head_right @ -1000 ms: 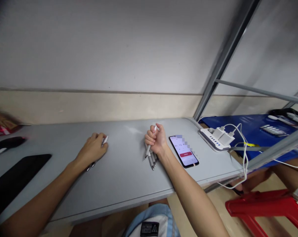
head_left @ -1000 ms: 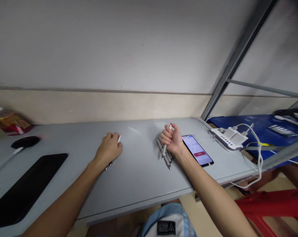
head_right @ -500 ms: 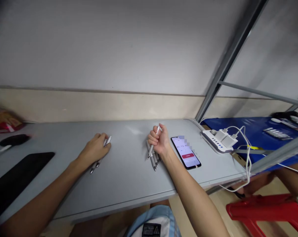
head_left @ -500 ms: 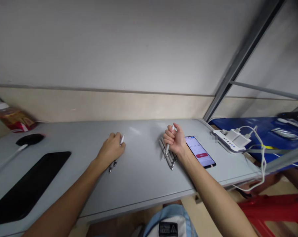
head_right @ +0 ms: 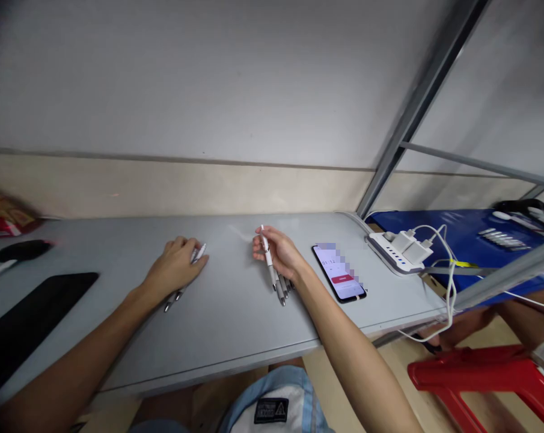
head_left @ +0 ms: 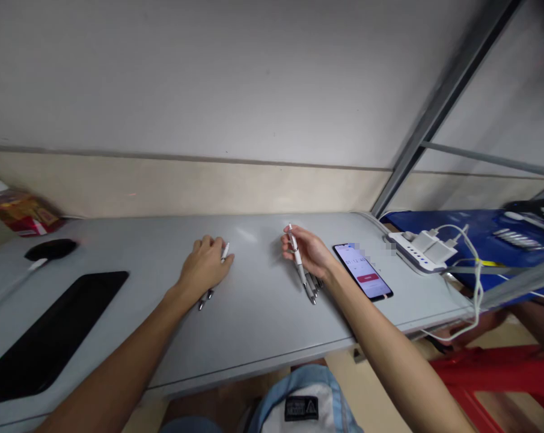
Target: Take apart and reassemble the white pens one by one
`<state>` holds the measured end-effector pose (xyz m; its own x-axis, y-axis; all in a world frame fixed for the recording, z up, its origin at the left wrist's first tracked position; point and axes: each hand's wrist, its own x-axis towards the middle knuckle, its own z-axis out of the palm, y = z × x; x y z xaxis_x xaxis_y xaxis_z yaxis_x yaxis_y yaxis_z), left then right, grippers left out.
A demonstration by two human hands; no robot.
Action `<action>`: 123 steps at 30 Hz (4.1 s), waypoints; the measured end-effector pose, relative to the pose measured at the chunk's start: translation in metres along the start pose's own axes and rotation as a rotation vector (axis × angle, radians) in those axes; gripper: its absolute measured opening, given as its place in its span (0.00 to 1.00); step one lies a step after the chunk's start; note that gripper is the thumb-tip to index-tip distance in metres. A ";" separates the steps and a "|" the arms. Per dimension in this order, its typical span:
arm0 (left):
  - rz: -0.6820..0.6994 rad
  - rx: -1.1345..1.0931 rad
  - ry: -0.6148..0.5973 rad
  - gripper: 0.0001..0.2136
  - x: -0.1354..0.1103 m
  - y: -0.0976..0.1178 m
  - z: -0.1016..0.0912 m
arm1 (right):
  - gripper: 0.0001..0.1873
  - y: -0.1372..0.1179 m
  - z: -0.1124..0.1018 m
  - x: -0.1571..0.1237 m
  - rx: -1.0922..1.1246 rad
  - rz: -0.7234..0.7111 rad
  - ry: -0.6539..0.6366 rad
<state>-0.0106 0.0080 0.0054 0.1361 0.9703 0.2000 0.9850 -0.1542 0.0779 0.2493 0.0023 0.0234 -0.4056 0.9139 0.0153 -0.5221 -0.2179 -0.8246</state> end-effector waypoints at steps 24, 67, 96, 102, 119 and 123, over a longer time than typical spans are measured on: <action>-0.016 0.060 0.043 0.19 0.000 0.006 0.000 | 0.13 0.004 -0.016 -0.002 -1.614 -0.065 0.242; 0.494 -0.151 0.241 0.14 -0.011 0.032 -0.010 | 0.27 0.009 0.006 -0.004 -0.790 -0.002 0.044; 0.401 -0.339 0.183 0.12 -0.006 0.021 -0.003 | 0.07 0.014 0.002 0.000 -1.228 -0.476 0.107; 0.393 -0.346 0.184 0.12 -0.006 0.020 -0.002 | 0.13 0.018 0.001 0.001 -1.225 -0.431 0.120; 0.392 -0.323 0.158 0.17 -0.004 0.014 0.006 | 0.06 0.019 -0.002 0.002 -1.370 -0.661 0.115; 0.369 -0.330 0.152 0.17 -0.005 0.014 0.002 | 0.10 0.018 -0.007 0.005 -1.478 -0.655 0.165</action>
<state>0.0030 0.0010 0.0032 0.4272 0.8058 0.4102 0.7850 -0.5556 0.2740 0.2433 0.0050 0.0041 -0.2846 0.7587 0.5860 0.6128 0.6141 -0.4974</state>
